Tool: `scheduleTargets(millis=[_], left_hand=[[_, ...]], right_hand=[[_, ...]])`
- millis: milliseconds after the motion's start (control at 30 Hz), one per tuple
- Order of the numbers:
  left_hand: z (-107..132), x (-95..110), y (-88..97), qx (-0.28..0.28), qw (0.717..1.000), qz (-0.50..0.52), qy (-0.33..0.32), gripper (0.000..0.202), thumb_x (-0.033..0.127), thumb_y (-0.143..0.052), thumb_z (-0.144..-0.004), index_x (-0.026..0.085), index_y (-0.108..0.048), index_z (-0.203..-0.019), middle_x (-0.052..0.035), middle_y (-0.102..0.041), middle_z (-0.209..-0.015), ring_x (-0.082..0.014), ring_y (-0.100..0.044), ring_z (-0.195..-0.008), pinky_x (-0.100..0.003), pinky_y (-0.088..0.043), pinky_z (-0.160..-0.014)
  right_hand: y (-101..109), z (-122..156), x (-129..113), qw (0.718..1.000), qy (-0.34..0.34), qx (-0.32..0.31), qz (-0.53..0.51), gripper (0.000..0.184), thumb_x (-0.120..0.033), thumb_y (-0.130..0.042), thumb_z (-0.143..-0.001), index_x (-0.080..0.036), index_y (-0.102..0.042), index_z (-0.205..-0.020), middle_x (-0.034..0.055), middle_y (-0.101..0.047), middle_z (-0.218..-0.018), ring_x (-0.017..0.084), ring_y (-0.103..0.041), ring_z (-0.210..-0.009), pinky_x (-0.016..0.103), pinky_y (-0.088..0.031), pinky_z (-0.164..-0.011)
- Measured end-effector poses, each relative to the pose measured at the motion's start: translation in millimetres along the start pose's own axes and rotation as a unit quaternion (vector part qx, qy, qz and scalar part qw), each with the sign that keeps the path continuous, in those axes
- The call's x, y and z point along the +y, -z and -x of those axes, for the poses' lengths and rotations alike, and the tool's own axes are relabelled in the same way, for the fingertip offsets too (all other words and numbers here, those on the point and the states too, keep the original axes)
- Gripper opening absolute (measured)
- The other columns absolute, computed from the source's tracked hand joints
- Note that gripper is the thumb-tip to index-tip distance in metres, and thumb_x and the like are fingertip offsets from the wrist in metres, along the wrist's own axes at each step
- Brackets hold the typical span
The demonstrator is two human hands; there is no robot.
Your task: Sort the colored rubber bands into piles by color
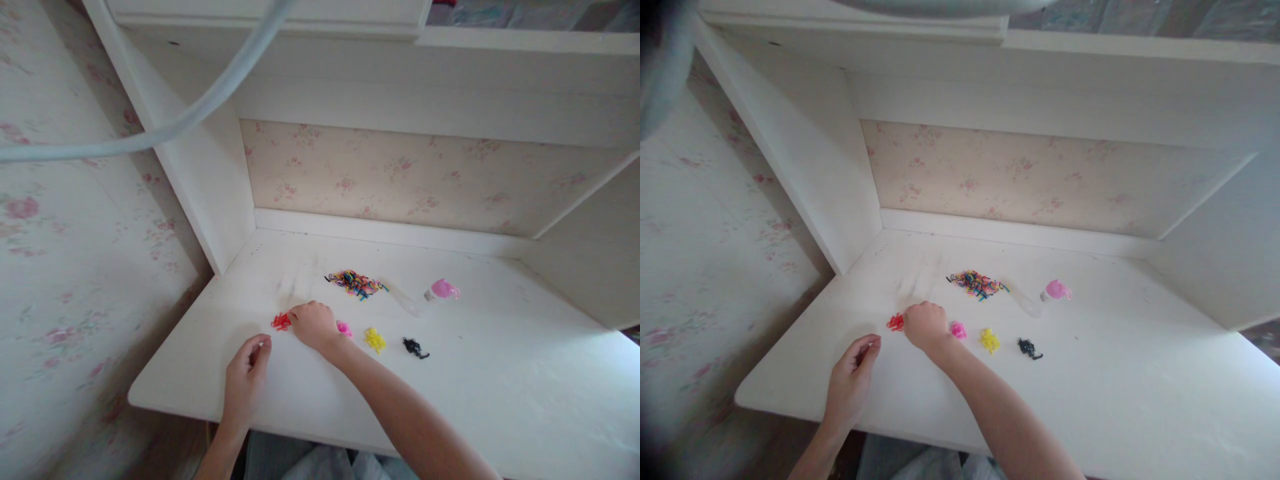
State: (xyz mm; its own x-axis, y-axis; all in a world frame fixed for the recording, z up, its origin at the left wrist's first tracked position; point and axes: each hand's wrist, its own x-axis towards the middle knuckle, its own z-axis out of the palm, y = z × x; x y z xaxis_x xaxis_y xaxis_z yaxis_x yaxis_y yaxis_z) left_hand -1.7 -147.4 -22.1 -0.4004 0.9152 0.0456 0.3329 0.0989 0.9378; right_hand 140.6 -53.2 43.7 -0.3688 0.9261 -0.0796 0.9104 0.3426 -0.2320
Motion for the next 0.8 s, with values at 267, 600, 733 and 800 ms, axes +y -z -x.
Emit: scheduleTargets(millis=[267,600,733,800], left_hand=[[0,-3,-0.4,-0.011,1.000,-0.002,-0.001,0.035,0.050,-0.053,-0.082,0.020,-0.063,-0.096,-0.0007,-0.065,-0.079,-0.0160,-0.058,-0.072,-0.024,-0.045,-0.065],[-7,31,-13.2,-0.093,0.990,-0.092,-0.061,0.036,0.049,-0.048,-0.084,0.020,-0.066,-0.093,-0.0010,-0.066,-0.071,-0.0157,-0.059,-0.061,-0.024,-0.045,-0.058],[-25,66,-43.6,-0.157,0.959,-0.163,-0.172,0.032,0.044,-0.044,-0.087,0.021,-0.066,-0.089,-0.0035,-0.069,-0.082,-0.0157,-0.062,-0.069,-0.025,-0.046,-0.067],[-36,82,-65.9,-0.184,0.937,-0.219,-0.202,0.029,0.038,-0.043,-0.088,0.021,-0.066,-0.091,-0.0032,-0.070,-0.084,-0.0148,-0.063,-0.072,-0.025,-0.046,-0.070]], right_hand=[[18,59,44,0.984,-0.038,0.106,-0.135,0.036,-0.036,-0.037,-0.092,-0.027,-0.071,-0.087,-0.0003,-0.068,-0.068,0.013,-0.060,-0.063,0.020,-0.037,-0.058],[-46,192,147,0.885,-0.298,0.188,-0.303,0.049,-0.062,-0.047,-0.079,-0.021,-0.073,-0.087,0.0001,-0.065,-0.061,0.015,-0.058,-0.056,0.020,-0.043,-0.053],[-45,210,170,0.858,-0.365,0.226,-0.282,0.049,-0.065,-0.048,-0.076,-0.024,-0.072,-0.089,0.0017,-0.071,-0.072,0.018,-0.065,-0.066,0.020,-0.046,-0.057],[-44,210,173,0.862,-0.361,0.237,-0.266,0.049,-0.065,-0.046,-0.077,-0.025,-0.072,-0.088,0.0012,-0.069,-0.067,0.017,-0.064,-0.062,0.020,-0.046,-0.055]])
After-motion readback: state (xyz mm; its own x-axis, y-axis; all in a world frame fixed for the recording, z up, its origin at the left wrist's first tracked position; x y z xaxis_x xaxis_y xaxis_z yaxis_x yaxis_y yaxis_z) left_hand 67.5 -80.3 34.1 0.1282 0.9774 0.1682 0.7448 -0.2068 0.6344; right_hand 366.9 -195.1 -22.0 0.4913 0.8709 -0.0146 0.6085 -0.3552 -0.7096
